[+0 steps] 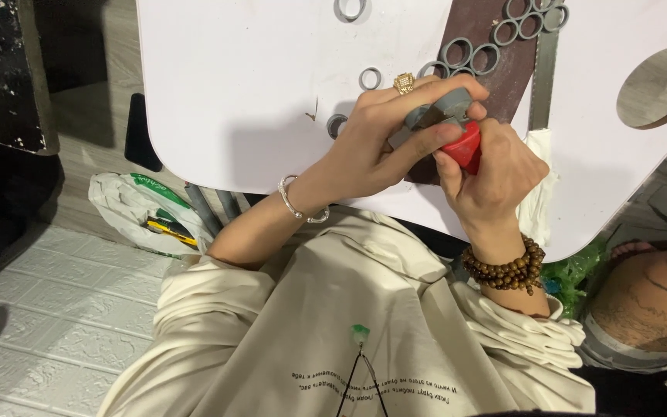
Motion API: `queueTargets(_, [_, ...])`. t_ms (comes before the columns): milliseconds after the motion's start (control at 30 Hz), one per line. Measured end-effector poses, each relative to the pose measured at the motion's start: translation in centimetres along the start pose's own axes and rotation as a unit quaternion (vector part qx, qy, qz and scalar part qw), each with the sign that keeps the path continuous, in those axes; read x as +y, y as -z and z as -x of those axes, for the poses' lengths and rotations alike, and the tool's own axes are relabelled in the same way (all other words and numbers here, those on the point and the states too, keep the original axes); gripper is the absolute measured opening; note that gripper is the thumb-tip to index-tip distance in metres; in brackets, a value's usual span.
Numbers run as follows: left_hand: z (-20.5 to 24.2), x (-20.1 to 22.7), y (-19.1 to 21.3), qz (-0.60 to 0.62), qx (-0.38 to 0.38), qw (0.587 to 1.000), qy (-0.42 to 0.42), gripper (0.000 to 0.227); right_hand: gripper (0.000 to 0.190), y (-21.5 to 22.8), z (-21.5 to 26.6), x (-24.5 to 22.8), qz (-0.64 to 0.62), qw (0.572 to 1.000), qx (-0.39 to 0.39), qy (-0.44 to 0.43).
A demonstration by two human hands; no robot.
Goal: Trimming and cleaning the edges of small grey plastic rings using a utility knife on a small table.
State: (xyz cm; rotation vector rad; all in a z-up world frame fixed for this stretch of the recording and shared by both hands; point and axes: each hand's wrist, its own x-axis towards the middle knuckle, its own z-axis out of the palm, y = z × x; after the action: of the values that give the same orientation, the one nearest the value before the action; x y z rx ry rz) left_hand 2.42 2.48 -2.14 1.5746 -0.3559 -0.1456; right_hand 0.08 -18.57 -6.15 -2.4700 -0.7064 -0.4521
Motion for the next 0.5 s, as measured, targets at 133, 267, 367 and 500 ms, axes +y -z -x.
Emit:
queueTargets(133, [0.1,-0.2,-0.4,0.006,0.016,1.0,-0.004,0.033,0.052,0.1,-0.1,0.0,0.01,1.0,-0.005,0.003])
queueTargets(267, [0.0,0.0,-0.3,0.013,0.025,1.0,0.01,0.033,0.052,0.5,-0.9,-0.4,0.006,1.0,-0.011,-0.006])
queueTargets(367, [0.1,-0.3,0.1,0.014,0.001,1.0,0.01,0.036,0.053,0.3,-0.3,0.0,-0.011,0.999,-0.023,-0.027])
queueTargets(500, [0.2,-1.1,0.8,0.002,-0.03,0.999,-0.014,0.04,0.052,-0.1,0.1,0.4,-0.032,0.998,-0.033,-0.037])
